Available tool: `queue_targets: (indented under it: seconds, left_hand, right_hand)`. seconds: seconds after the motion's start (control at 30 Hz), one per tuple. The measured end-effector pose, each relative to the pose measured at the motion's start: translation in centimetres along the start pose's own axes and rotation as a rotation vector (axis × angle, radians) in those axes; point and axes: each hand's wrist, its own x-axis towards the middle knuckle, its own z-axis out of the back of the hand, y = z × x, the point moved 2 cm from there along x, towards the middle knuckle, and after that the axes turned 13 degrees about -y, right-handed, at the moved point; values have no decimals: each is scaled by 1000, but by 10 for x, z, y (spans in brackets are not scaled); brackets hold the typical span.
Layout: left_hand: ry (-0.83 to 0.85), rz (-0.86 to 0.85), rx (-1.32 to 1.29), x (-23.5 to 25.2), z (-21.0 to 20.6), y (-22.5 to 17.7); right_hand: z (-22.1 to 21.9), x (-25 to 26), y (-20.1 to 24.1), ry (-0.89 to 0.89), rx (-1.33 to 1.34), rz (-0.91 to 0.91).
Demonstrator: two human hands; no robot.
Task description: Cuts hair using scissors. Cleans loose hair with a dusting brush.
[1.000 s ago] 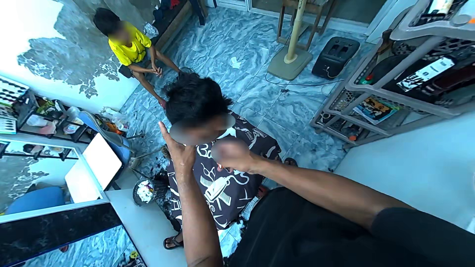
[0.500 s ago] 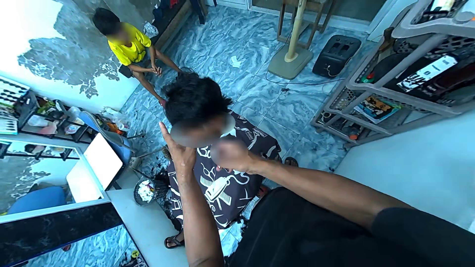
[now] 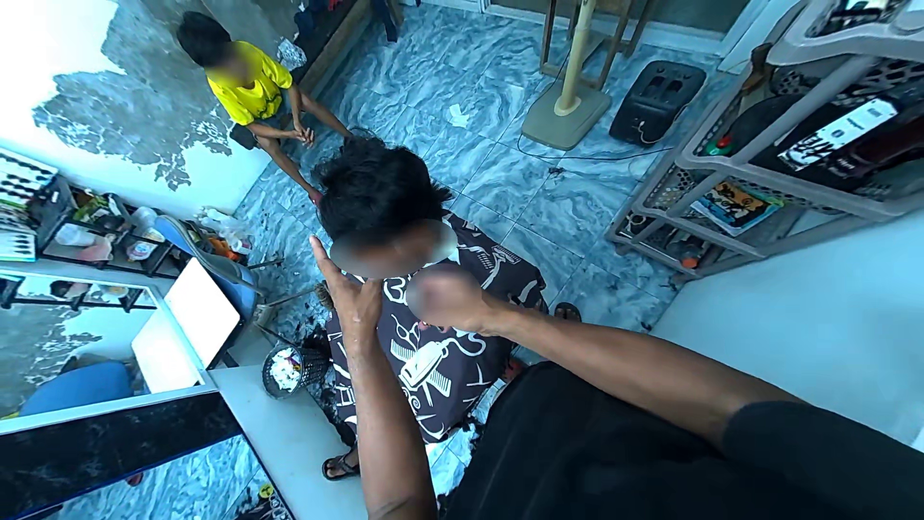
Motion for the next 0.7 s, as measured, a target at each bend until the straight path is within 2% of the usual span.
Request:
queue_targets:
  seconds: [0.7]
  left_hand:
    - [8,12,10,-3,4,3]
  right_hand:
    - [-3,0,4,4,45,14]
